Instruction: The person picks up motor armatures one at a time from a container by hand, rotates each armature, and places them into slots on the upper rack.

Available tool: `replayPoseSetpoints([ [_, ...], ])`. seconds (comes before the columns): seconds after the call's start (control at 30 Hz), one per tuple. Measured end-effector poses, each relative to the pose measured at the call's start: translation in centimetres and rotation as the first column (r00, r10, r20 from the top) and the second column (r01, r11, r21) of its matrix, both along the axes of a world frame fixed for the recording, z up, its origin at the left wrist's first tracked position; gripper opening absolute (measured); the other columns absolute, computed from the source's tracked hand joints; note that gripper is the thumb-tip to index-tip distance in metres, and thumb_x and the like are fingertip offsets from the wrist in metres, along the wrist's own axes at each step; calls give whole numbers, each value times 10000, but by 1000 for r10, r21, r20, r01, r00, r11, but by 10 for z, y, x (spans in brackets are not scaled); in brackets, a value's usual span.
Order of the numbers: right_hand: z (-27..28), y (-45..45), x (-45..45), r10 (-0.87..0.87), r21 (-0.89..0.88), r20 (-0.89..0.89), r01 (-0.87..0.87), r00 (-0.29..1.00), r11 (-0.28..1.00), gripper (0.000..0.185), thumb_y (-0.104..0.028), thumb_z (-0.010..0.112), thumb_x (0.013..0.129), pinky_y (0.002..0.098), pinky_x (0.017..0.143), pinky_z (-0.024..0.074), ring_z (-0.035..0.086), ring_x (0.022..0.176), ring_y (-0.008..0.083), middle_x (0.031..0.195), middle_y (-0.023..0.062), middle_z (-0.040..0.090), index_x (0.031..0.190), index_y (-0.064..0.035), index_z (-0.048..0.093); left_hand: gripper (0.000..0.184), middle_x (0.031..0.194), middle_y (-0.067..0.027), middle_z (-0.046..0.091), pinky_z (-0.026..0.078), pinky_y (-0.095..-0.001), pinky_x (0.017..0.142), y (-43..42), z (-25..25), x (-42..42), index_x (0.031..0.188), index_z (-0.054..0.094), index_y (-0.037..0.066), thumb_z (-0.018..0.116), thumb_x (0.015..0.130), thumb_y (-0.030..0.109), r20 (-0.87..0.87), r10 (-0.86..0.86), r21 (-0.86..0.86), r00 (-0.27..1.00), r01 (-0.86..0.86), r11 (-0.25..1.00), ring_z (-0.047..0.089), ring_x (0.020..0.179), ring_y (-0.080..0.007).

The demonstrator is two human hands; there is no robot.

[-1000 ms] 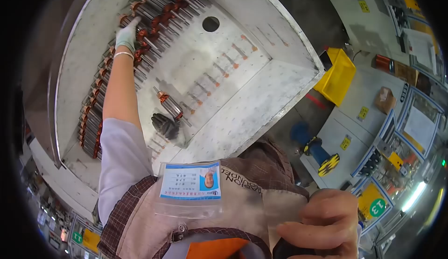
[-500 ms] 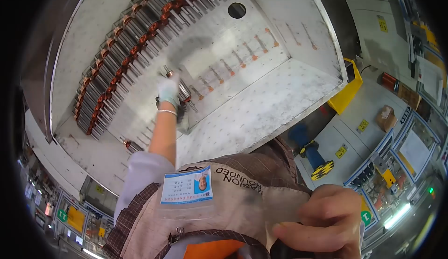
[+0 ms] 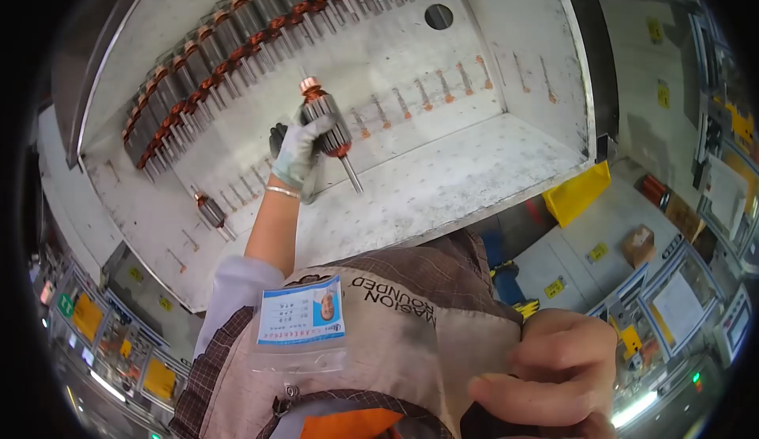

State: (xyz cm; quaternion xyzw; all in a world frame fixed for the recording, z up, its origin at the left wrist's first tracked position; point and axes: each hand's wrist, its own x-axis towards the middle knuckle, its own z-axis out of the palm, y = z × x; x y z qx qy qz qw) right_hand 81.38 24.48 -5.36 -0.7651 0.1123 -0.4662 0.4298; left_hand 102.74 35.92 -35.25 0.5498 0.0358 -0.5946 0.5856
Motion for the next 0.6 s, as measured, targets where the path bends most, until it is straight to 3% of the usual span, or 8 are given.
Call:
replayPoseSetpoints([
  [0.07,7,11,8,-132,-4,28,132,991,991,196,-52,569,769,273,455,272,458,452,110,774,-68,420,723,-127,394,593,924,-83,597,522,-345,752,-7,56,-7,1155,446,10,747,660,138,-63,-89,-151,994,79,985,613,826,-202],
  [0.1,10,12,6,-141,-15,49,142,989,990,200,-42,581,762,274,452,272,467,461,111,787,-66,427,725,-124,401,581,933,-84,607,519,-348,759,-11,83,-11,1138,467,9,756,657,160,-87,-134,-261,987,107,959,614,835,-202],
  [0.2,17,11,-10,-72,-75,123,81,990,994,223,-7,611,734,276,444,273,486,482,114,820,-62,442,725,-119,418,625,968,-99,613,514,-352,774,-14,137,-26,1147,472,-1,775,632,185,-127,-170,-373,977,112,921,617,884,-219],
  [0.37,32,18,-34,-18,-164,206,52,978,985,251,27,639,698,270,428,278,501,497,115,842,-59,454,719,-115,433,450,886,-98,617,522,-352,735,-10,184,-55,1029,524,0,724,640,107,-152,-194,-439,969,110,892,621,850,-227],
  [0.43,38,21,-45,17,-172,209,19,978,985,249,20,644,693,268,424,281,510,504,111,843,-58,461,721,-115,437,321,855,-104,617,514,-347,728,-5,196,-71,956,545,14,685,678,95,-247,-173,-433,953,51,900,617,825,-227],
  [0.5,40,22,-55,75,-201,234,-27,969,979,243,13,643,698,266,423,281,510,503,108,835,-60,467,722,-114,438,642,972,-141,571,510,-423,768,-1,204,-86,1190,423,13,718,639,162,-349,-149,-388,925,2,922,592,899,-288],
  [0.6,47,25,-70,140,-240,238,-82,961,967,231,-3,643,710,263,419,274,507,498,99,822,-63,473,726,-114,441,520,971,-145,601,486,-362,820,1,231,-108,1119,462,-6,700,690,163,-530,-159,-423,833,-97,901,599,911,-256],
])
